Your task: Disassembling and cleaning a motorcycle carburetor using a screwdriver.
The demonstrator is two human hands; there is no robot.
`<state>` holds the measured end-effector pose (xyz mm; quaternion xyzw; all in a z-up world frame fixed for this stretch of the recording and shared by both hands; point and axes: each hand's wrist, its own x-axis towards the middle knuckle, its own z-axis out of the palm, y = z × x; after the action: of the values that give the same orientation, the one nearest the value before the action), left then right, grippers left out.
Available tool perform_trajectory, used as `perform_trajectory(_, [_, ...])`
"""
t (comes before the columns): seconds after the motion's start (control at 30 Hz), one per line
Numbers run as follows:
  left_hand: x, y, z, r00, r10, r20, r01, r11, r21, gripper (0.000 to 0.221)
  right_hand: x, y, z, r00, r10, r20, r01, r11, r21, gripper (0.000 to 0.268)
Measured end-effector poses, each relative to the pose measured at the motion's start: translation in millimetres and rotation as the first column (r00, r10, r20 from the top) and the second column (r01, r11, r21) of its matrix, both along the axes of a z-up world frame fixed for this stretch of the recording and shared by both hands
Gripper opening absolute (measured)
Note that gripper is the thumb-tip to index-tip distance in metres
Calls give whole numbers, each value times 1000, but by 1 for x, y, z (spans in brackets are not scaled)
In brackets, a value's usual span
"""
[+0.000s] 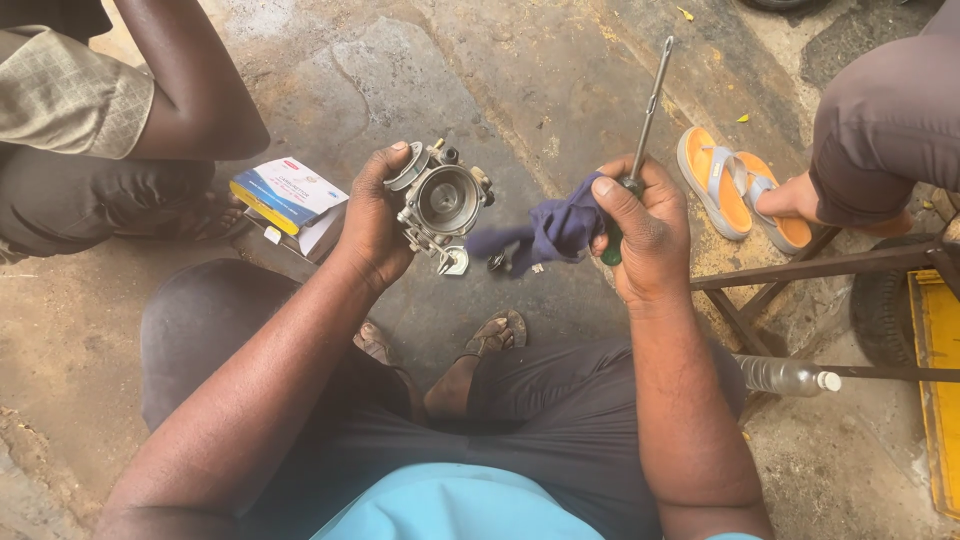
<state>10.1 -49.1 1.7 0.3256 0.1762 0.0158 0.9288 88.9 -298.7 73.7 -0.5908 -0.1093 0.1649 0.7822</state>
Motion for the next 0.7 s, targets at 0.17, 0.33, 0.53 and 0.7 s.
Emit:
perform_trajectory(0.17, [0, -1, -1, 995, 10, -97, -6, 999, 34, 54, 0, 1, -12, 995, 71, 68, -67, 996, -58, 12])
perform_trajectory(0.33, [0, -3, -5, 1000, -10, -10, 10, 1000, -13, 52, -7, 5, -17, 968, 169, 184, -129, 969, -210, 9])
perform_trajectory(0.53, [-1, -10, -8, 999, -39, -18, 40, 998, 50, 55, -26, 20, -24, 959, 184, 217, -143, 970, -195, 8])
perform_trajectory(0.7, [-3, -21, -8, 986, -46, -162, 64, 992, 108, 55, -45, 44, -50, 791, 166, 588, 123, 900, -419, 14])
